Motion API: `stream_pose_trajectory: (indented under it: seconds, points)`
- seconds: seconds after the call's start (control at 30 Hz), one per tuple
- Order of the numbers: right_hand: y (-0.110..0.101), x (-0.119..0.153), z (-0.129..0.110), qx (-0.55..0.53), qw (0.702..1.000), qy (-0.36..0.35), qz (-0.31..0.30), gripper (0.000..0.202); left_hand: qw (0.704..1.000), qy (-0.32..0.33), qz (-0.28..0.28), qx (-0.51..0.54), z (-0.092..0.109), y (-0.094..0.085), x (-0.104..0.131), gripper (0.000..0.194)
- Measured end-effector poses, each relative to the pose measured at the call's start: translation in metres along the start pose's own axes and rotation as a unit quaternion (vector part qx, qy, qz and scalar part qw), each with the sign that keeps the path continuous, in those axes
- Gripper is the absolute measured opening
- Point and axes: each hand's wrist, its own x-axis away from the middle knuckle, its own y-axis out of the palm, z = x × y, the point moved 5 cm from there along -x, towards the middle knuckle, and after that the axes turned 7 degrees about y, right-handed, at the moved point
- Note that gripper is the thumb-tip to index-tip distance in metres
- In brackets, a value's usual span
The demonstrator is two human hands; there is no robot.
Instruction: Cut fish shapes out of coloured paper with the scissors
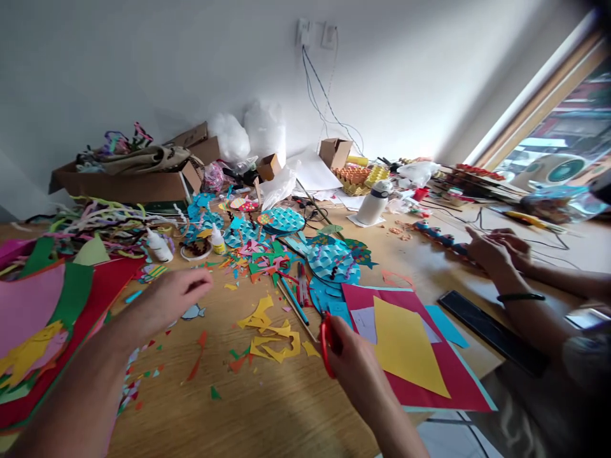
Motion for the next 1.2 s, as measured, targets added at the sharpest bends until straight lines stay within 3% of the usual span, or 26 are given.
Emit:
stream_pose_trajectory:
  seconds: [0.2, 0.37, 0.53, 0.7, 0.9, 1.2]
  points:
    - [-0.047, 0.003, 0.073, 0.166, 0.966, 0.185, 0.073, 0.027, 0.974, 0.157, -0.165, 0.021, 0.049, 0.07, 0.005, 0.025]
    - [-0.066, 0.012, 0.116, 0.202, 0.928, 0.301, 0.085, 0.034, 0.955, 0.21, -0.206, 0.042, 0.081, 0.114, 0.013, 0.021]
    - [-0.083, 0.023, 0.144, 0.2, 0.899, 0.377, 0.095, 0.039, 0.944, 0.249, -0.211, 0.039, 0.097, 0.147, 0.01, 0.026]
    - [-0.086, 0.028, 0.155, 0.196, 0.894, 0.392, 0.091, 0.04, 0.937, 0.281, -0.206, 0.017, 0.116, 0.174, 0.008, 0.033]
    - [-0.081, 0.023, 0.159, 0.194, 0.9, 0.381, 0.091, 0.035, 0.929, 0.31, -0.2, -0.028, 0.143, 0.202, 0.01, 0.027]
    - [-0.08, 0.02, 0.156, 0.169, 0.913, 0.353, 0.117, 0.029, 0.929, 0.321, -0.185, -0.015, 0.152, 0.21, 0.006, 0.025]
